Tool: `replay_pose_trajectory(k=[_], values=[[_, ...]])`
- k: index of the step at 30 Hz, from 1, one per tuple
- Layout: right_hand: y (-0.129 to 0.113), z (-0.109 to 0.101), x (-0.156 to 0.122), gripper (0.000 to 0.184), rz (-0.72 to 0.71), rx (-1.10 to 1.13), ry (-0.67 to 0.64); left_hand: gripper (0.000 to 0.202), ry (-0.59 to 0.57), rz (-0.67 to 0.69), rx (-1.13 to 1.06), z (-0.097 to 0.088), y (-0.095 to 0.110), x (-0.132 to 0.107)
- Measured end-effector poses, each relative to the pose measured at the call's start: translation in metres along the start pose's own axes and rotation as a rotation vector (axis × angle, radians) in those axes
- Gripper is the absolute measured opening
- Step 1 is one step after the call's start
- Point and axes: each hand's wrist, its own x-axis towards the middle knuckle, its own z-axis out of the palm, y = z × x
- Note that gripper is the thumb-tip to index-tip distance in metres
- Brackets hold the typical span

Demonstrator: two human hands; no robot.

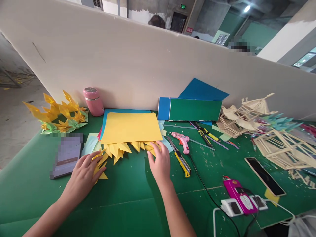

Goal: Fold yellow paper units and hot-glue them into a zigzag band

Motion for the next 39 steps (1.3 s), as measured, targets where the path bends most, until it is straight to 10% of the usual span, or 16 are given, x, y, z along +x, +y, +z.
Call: replay_pose_trajectory(k=[9,23,39], values=[[-0.019,0.016,0.006,0.048,-0.151,-0.304,-0.277,0.040,-0.060,-0.182,0.070,-0.001,0.022,0.001],[-0.024,0.031,0.006,0.034,-0.021,-0.265,-0.276,0.039,-0.266,0.112,-0.043,0.004,0.056,0.028],[-0.024,0.017,0.001,0.043,-0.019,-0.282,-0.386,0.051,-0.261,0.031,-0.094,0.019,0.046,0.030]])
